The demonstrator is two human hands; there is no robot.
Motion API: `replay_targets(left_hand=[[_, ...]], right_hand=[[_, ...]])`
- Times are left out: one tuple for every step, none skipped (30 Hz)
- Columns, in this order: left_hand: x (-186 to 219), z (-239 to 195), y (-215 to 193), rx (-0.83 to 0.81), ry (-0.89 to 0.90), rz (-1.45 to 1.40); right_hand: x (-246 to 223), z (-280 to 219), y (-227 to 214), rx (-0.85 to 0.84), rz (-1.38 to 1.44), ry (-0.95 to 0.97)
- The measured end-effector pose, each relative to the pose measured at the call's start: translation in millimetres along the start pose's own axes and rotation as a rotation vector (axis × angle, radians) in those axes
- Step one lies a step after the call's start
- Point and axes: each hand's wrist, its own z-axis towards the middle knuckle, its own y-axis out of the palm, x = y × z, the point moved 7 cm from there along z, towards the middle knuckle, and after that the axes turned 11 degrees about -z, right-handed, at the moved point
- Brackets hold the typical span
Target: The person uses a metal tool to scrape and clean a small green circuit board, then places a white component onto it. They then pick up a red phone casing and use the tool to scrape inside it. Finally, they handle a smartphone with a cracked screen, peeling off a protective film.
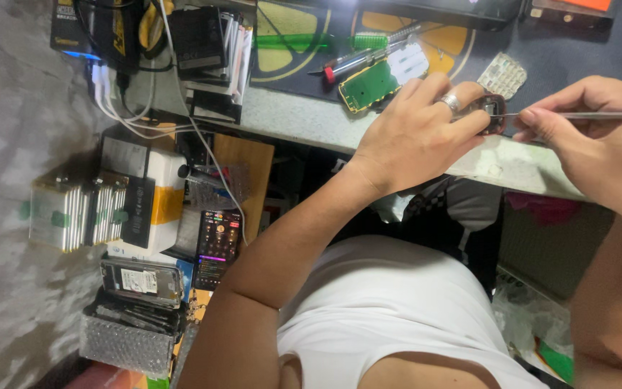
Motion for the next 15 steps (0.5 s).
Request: replay_targets(left_hand=[[-0.7,-0.2,0.6,-0.003,-0.002,-0.004],[-1.1,-0.5,1.3,-0.006,-0.004,-0.007],[-1.2,-0.7,1.4,0.0,-0.002,-0.011],[-1.2,-0.9,1.5,0.005,-0.001,-0.015],[-1.5,-0.9,1.5,0.011,0.002,-0.018],[-2.3,-0.8,2.1,0.005,0.003,-0.015],[-2.6,-0.7,2.9,-0.001,0.003,-0.014],[-2.7,-0.6,3.8,-0.008,0.003,-0.012],[-3.3,-0.5,3.7,-0.008,0.003,-0.021],[-4.0,-0.3,3.5,-0.007,0.002,-0.031],[-3.7,-0.7,4.0,-0.008,-0.001,-0.043],[-4.3,-0.7,4.2,-0.005,-0.006,-0.054],[-5.2,-0.1,4.4,-0.002,-0.01,-0.066],[-5.4,0.2,4.7,0.002,-0.014,-0.078],[-5.9,0.5,4.9,-0.001,-0.021,-0.081]], right_hand=[[-0.4,2.6,-0.5,-0.008,-0.046,-0.029],[-1.0,4.7,-1.0,-0.016,-0.092,-0.057],[0.7,6.4,-1.1,-0.04,-0.115,-0.049],[2.2,8.0,-1.9,-0.065,-0.139,-0.041],[3.9,9.9,-1.6,-0.087,-0.162,-0.034],[3.7,12.3,-1.2,-0.106,-0.23,-0.054],[3.5,14.6,-1.9,-0.124,-0.297,-0.071],[3.3,17.1,-1.9,-0.143,-0.365,-0.089],[2.7,21.0,-1.2,-0.157,-0.349,-0.086],[2.4,24.8,-0.7,-0.17,-0.332,-0.083],[3.7,26.5,-0.1,-0.187,-0.316,-0.077],[-0.2,28.0,-0.2,-0.18,-0.297,-0.118],[-4.3,29.0,-0.3,-0.174,-0.279,-0.158],[-9.0,28.7,-0.3,-0.167,-0.261,-0.197],[-7.6,28.6,0.8,-0.186,-0.331,-0.152]])
